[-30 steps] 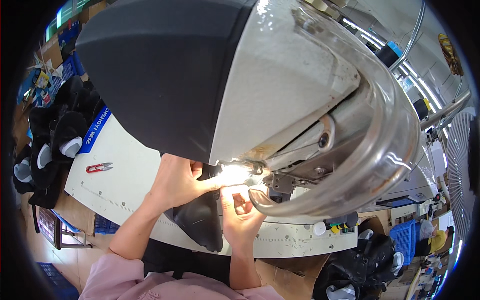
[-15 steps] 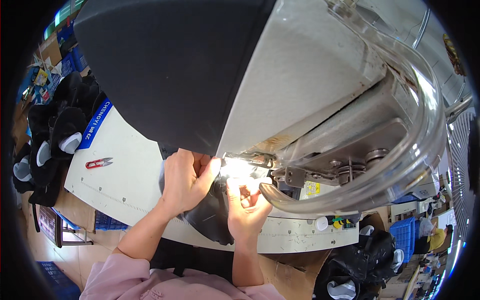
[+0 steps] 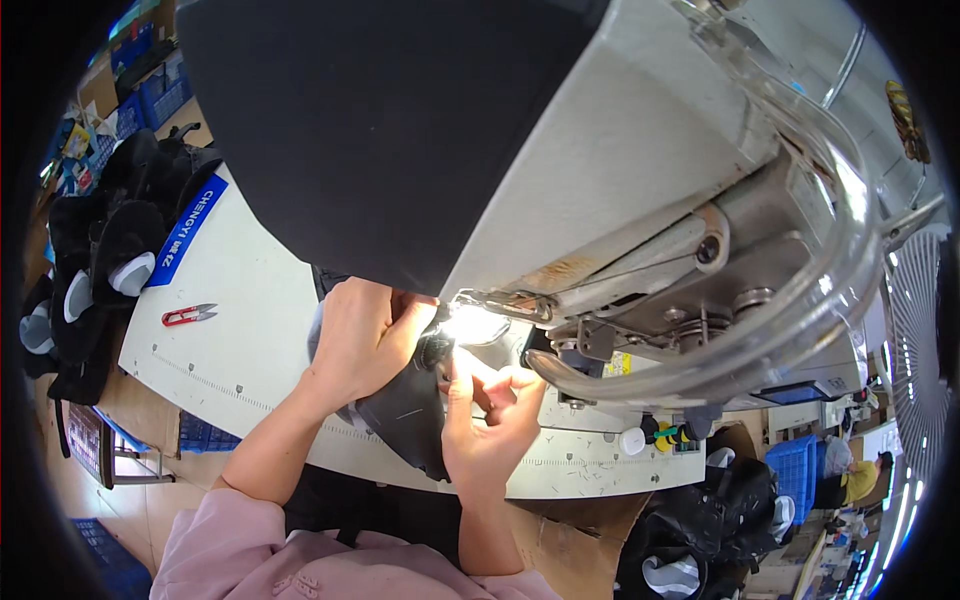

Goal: The person sews pieces of black shoe material together using a sewing machine, cuts thread using thread snips, and stitches additional shoe parts on the machine.

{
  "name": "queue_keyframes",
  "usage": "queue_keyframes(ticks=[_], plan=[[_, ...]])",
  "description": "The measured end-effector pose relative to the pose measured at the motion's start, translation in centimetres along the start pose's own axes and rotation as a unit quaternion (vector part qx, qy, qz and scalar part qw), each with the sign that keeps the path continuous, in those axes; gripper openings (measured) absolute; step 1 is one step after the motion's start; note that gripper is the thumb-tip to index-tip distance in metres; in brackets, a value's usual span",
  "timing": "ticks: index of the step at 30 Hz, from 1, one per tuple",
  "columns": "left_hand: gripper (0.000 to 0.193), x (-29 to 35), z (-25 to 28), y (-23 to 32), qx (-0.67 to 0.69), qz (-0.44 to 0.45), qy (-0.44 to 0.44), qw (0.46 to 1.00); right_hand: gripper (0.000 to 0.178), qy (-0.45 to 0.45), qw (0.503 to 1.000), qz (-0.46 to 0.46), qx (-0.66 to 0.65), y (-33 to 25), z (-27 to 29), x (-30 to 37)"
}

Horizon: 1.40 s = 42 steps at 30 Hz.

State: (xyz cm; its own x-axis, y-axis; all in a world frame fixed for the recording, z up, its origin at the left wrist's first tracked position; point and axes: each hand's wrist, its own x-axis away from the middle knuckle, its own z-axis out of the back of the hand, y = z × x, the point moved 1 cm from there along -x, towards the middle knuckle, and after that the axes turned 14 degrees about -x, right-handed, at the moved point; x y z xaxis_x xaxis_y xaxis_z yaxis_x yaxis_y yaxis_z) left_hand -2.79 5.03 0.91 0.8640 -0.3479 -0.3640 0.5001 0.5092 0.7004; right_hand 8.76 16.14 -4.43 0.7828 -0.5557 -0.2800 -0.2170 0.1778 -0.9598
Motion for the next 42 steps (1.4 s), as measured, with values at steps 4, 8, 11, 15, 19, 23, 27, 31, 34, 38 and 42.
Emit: queue_keyframes(ticks=[4,8,11,15,19,23,27,31,34,38,42], plan=[[0.01,0.8,-0.2,-0.4,-0.025,-0.118,0.072,0.99,0.023,0.153,0.98,0.055,-0.117,0.0,1.4,0.9],[0.015,1.0,-0.1,0.2,0.044,-0.105,0.122,0.986,0.039,-0.314,0.908,-0.256,-0.106,10.1,2.2,-2.6],[0.012,1.5,0.5,1.2,0.044,-0.048,0.073,0.995,0.056,-0.185,0.781,-0.419,-0.424,5.1,-0.7,-1.4],[0.016,1.5,1.3,1.0,0.043,-0.041,0.049,0.997,0.058,-0.279,0.767,-0.393,-0.423,2.0,0.3,-0.3],[0.038,2.2,0.9,2.1,-0.165,-0.094,0.014,0.982,0.056,-0.282,0.807,-0.416,-0.309,-3.5,2.7,-0.6],[0.054,1.9,1.2,2.4,-0.215,-0.086,-0.053,0.971,0.051,-0.271,0.838,-0.402,-0.25,-3.5,2.9,-0.8],[0.061,1.9,0.9,2.8,-0.256,-0.075,-0.014,0.964,0.048,-0.288,0.84,-0.404,-0.219,-3.1,2.8,-1.1],[0.047,2.0,0.4,2.6,-0.239,-0.057,-0.006,0.969,0.047,-0.282,0.843,-0.398,-0.226,-2.8,3.1,-1.3],[0.035,2.4,0.2,2.3,-0.21,-0.079,0.027,0.974,0.047,-0.29,0.839,-0.404,-0.221,-3.2,3.4,-1.7],[0.03,2.8,-0.3,2.0,-0.124,-0.053,0.039,0.99,0.047,-0.284,0.833,-0.413,-0.234,-3.2,3.5,-1.6],[0.029,2.6,-0.5,2.0,-0.123,-0.073,0.067,0.988,0.046,-0.304,0.815,-0.435,-0.233,-3.7,3.6,-2.2]])
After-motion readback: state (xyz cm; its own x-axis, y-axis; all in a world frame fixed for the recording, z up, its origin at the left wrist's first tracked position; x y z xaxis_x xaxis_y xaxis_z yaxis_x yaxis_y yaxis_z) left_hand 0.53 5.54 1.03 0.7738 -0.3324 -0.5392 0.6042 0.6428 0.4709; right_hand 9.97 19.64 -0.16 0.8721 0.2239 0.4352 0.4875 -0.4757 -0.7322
